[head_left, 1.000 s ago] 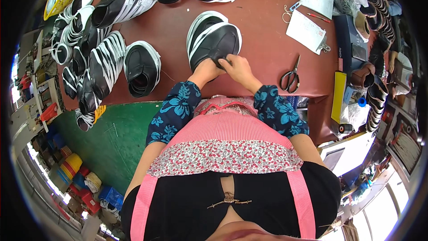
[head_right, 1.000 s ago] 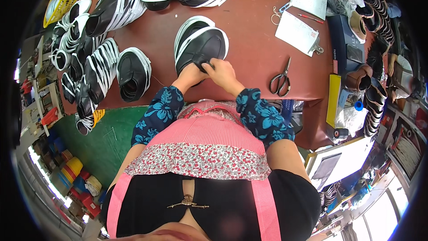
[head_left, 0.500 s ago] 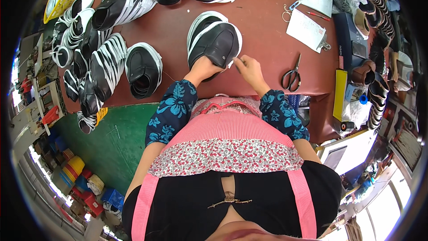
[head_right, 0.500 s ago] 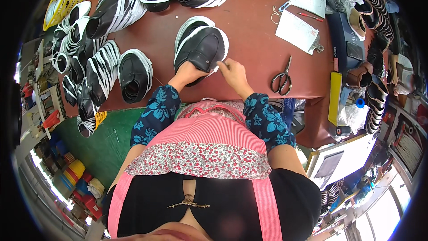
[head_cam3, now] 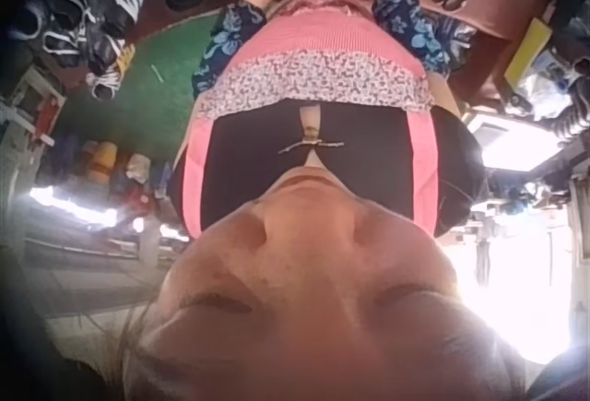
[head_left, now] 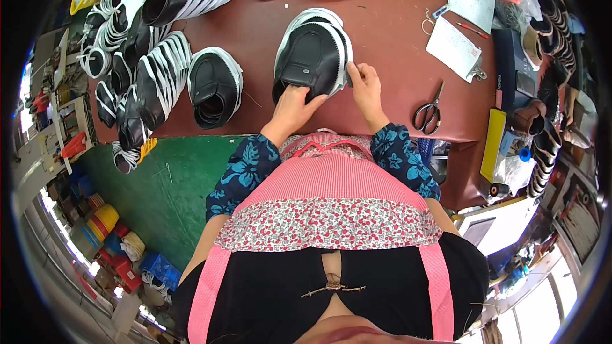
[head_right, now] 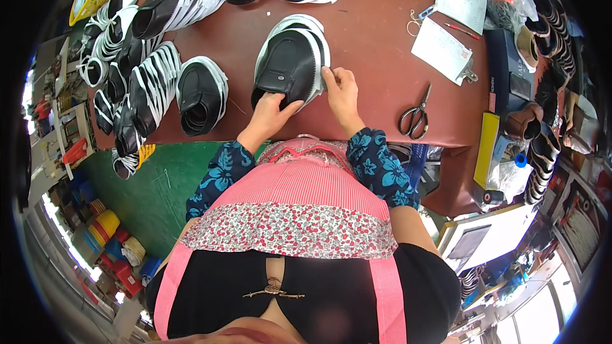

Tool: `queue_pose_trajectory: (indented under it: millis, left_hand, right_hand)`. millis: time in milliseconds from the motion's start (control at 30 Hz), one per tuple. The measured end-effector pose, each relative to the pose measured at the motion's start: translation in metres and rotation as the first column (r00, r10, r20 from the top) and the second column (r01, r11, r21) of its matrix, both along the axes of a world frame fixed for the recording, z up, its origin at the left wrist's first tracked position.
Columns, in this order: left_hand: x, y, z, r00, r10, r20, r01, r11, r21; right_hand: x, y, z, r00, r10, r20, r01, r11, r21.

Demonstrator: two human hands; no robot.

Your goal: The recorder is manually assembling and inspecting sports shoes at a workstation in a factory.

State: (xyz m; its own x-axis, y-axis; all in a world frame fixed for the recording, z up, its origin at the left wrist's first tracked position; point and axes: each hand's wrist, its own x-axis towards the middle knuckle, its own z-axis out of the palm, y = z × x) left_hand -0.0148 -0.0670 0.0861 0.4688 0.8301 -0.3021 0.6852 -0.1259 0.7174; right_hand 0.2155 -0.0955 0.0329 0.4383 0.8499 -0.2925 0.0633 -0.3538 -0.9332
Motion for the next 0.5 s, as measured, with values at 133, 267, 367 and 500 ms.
queue_pose_trajectory:
  millis: [133, 267, 367, 500]
  left_hand:
    - [-0.001, -0.027, -0.001, 0.685, 0.61, 0.397, -0.407, 0.773, -0.487]
    - [-0.011, -0.017, -0.002, 0.199, 0.908, 0.368, -0.425, 0.419, -0.802]
    - [-0.003, -0.007, -0.009, 0.228, 0.898, 0.378, -0.411, 0.44, -0.799]
    - [0.016, -0.004, -0.01, 0.23, 0.895, 0.382, -0.391, 0.445, -0.806]
  right_hand:
    - [0.006, 0.008, 0.02, 0.975, 0.044, 0.219, -0.037, 0.999, -0.033]
    - [-0.008, 0.024, 0.047, 0.987, 0.055, 0.148, -0.051, 0.998, -0.031]
    - [-0.046, 0.042, 0.061, 0.921, 0.28, 0.271, -0.31, 0.948, 0.073]
    - [-0.075, 0.07, 0.037, 0.641, 0.443, 0.627, -0.529, 0.847, -0.058]
